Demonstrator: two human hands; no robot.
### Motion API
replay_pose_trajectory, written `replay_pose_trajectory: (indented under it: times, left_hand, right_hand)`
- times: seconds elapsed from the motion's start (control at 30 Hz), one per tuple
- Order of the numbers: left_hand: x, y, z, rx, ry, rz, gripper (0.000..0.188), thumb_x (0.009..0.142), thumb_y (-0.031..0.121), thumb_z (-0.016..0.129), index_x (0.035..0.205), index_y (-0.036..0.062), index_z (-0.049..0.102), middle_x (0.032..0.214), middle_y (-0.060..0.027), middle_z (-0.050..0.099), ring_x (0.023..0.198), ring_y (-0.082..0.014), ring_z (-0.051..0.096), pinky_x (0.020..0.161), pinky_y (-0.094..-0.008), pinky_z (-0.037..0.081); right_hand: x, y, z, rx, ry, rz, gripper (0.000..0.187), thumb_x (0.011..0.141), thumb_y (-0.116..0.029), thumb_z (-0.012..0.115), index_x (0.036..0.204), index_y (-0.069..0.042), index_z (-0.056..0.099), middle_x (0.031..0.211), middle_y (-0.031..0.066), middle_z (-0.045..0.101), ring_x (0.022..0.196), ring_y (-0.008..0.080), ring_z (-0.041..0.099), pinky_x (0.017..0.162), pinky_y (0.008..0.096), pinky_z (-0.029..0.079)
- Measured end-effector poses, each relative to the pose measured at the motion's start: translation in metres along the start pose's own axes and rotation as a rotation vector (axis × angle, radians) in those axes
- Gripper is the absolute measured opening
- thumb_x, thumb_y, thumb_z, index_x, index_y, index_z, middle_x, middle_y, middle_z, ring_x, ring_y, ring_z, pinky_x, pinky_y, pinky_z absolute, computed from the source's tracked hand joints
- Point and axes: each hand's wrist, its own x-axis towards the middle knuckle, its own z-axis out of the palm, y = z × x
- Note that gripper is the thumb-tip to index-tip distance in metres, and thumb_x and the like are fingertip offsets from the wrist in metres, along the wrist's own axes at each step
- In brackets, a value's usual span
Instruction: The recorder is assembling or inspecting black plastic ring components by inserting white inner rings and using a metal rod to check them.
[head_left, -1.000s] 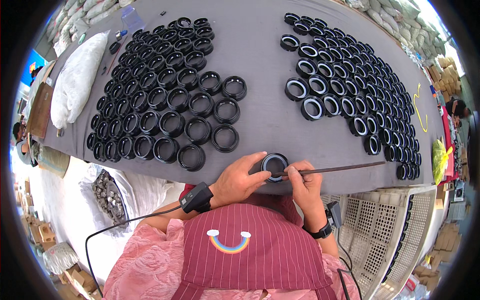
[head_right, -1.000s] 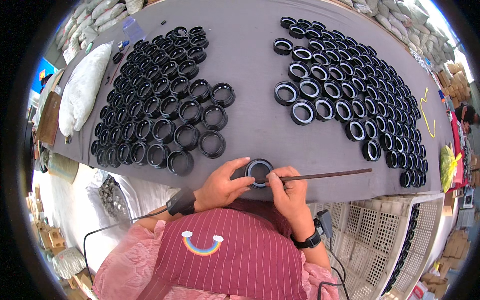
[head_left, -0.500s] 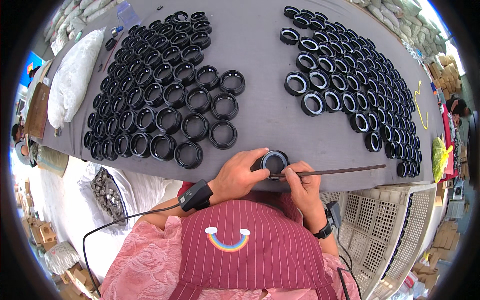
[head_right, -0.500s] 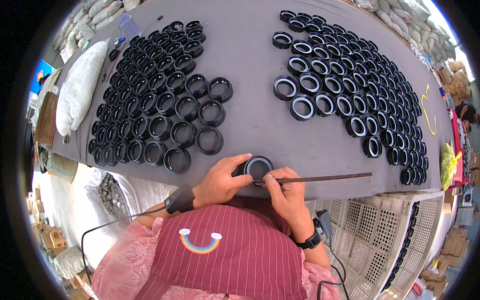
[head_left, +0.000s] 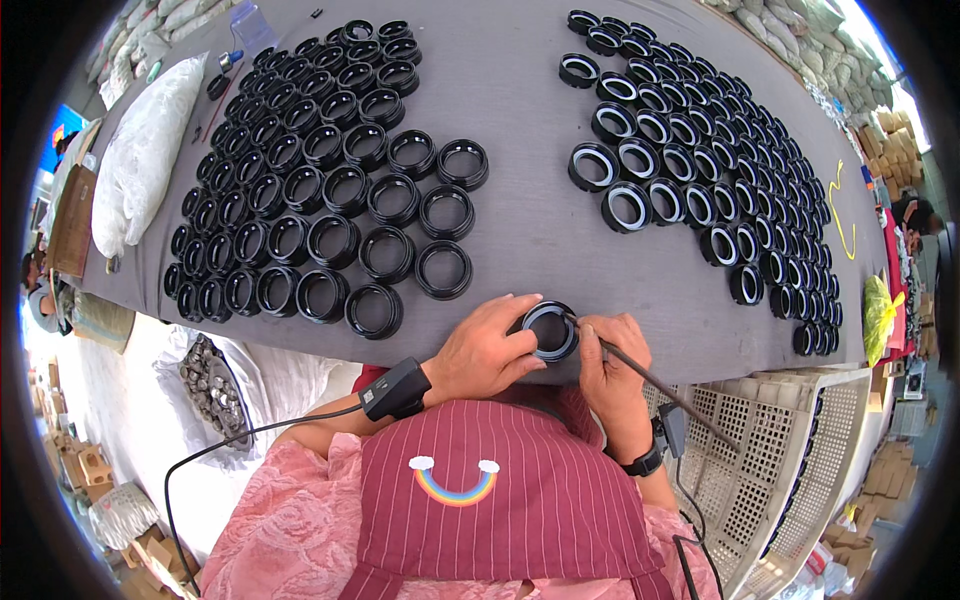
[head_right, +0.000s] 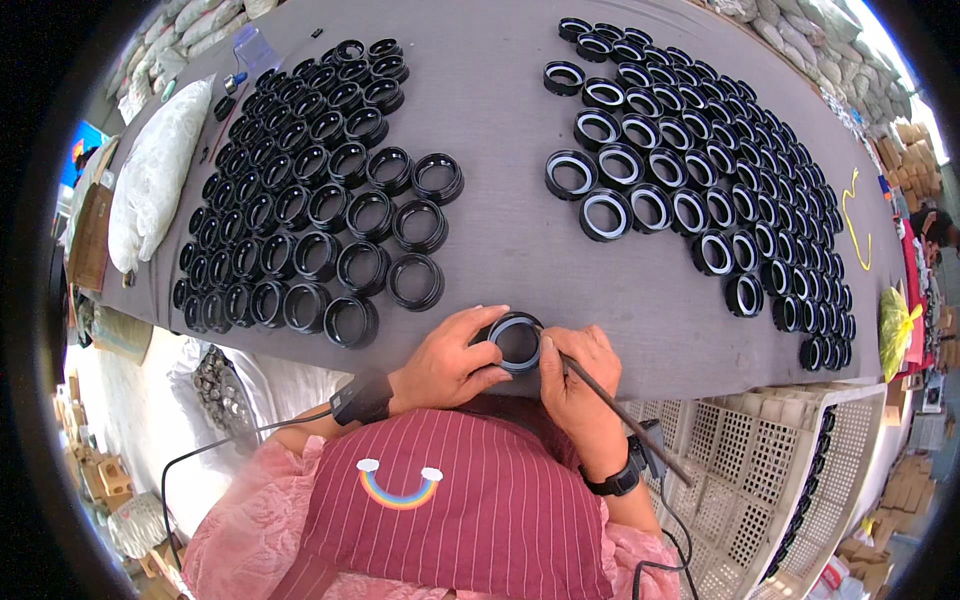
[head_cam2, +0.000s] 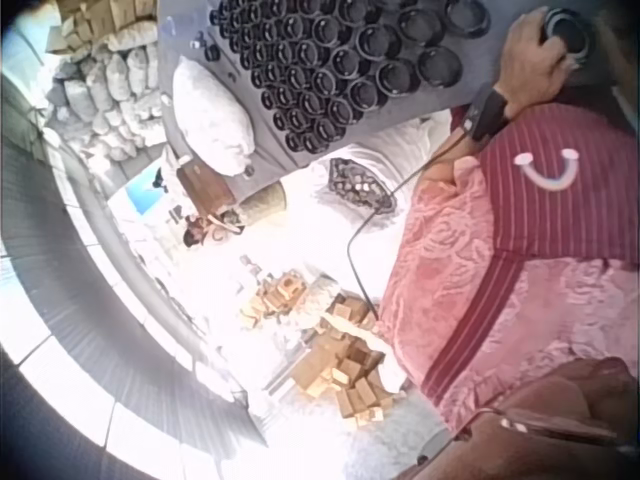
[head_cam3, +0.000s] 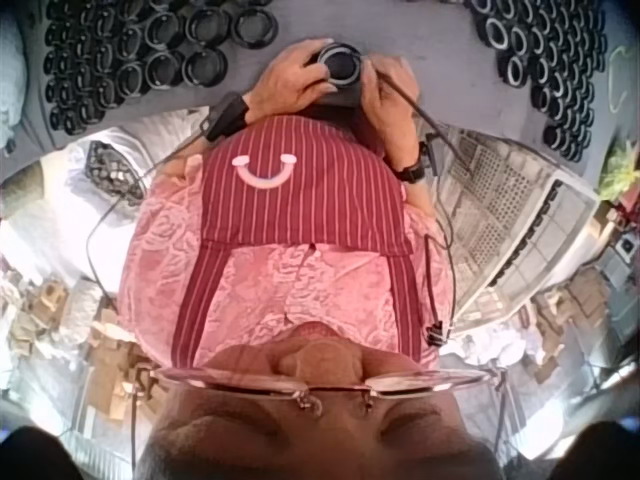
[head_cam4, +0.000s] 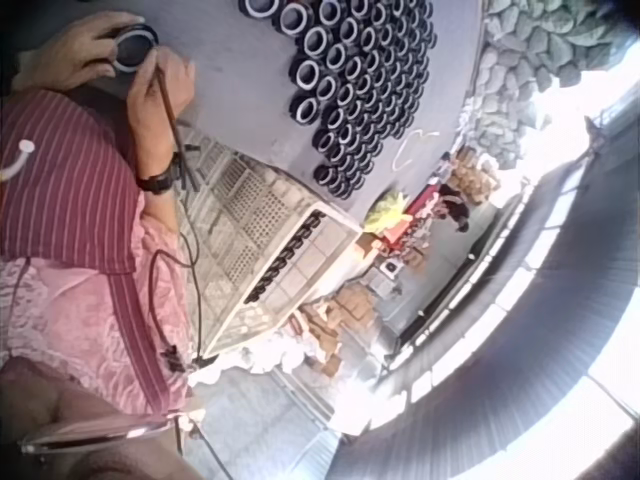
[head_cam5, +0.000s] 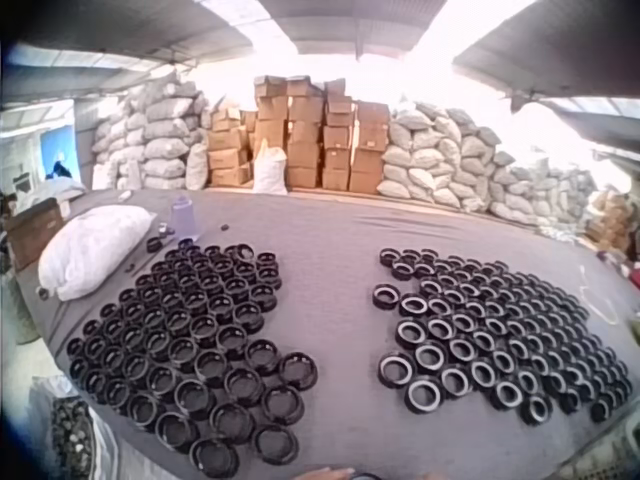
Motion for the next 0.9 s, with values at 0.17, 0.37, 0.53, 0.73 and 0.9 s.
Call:
replay_pose_trajectory:
  times: [0.17, 0.37, 0.53, 0.73, 0.9]
  left_hand:
    - [0.0, -0.004, 0.0, -0.025, 0.007, -0.029, 0.034, 0.079, 0.024, 0.08, 0.095, 0.0029, 0.059, 0.136, -0.0256, 0.055, 0.122, -0.0425, 0.056, 0.108, -0.0521, 0.042]
    - [0.0, -0.003, 0.001, -0.106, 0.051, -0.091, 0.058, 0.078, 0.022, 0.08, 0.122, 0.0003, 0.048, 0.133, -0.0236, 0.056, 0.121, -0.0429, 0.056, 0.11, -0.0535, 0.04]
    - [-0.002, 0.002, 0.003, -0.094, 0.063, -0.108, 0.065, 0.078, 0.02, 0.079, 0.13, -0.0009, 0.046, 0.133, -0.0229, 0.055, 0.118, -0.0439, 0.056, 0.11, -0.0517, 0.041]
    - [-0.01, 0.009, 0.004, -0.287, 0.216, -0.134, 0.071, 0.07, 0.019, 0.083, 0.128, -0.0005, 0.047, 0.129, -0.0207, 0.057, 0.118, -0.0383, 0.058, 0.102, -0.0455, 0.044]
    - [-0.01, 0.034, -0.045, -0.039, 0.222, -0.065, 0.066, 0.064, 0.018, 0.083, 0.119, 0.0037, 0.05, 0.127, -0.0176, 0.059, 0.106, -0.033, 0.059, 0.09, -0.0414, 0.044]
  right_hand:
    - [-0.005, 0.002, 0.014, 0.172, -0.061, 0.023, 0.009, 0.086, -0.002, 0.068, 0.095, -0.005, 0.072, 0.086, 0.0093, 0.073, 0.067, 0.0252, 0.058, 0.067, 0.0356, 0.047]
    - [-0.002, 0.005, 0.011, 0.267, -0.145, 0.032, 0.005, 0.086, -0.002, 0.067, 0.088, -0.006, 0.071, 0.082, 0.0062, 0.072, 0.071, 0.0241, 0.057, 0.067, 0.0364, 0.047]
    - [-0.001, 0.011, 0.011, 0.332, -0.211, 0.101, 0.007, 0.087, -0.003, 0.063, 0.081, -0.005, 0.066, 0.074, 0.006, 0.068, 0.073, 0.0251, 0.057, 0.067, 0.0372, 0.047]
    - [-0.021, 0.003, 0.029, 0.893, -0.021, 0.619, 0.021, 0.1, -0.013, 0.052, 0.084, -0.003, 0.062, 0.073, 0.0048, 0.063, 0.069, 0.0139, 0.062, 0.066, 0.027, 0.049]
    - [-0.03, 0.008, 0.04, 1.285, -0.014, 0.703, 0.018, 0.099, -0.017, 0.055, 0.092, -0.001, 0.06, 0.086, 0.0098, 0.064, 0.071, 0.0168, 0.062, 0.069, 0.0298, 0.052]
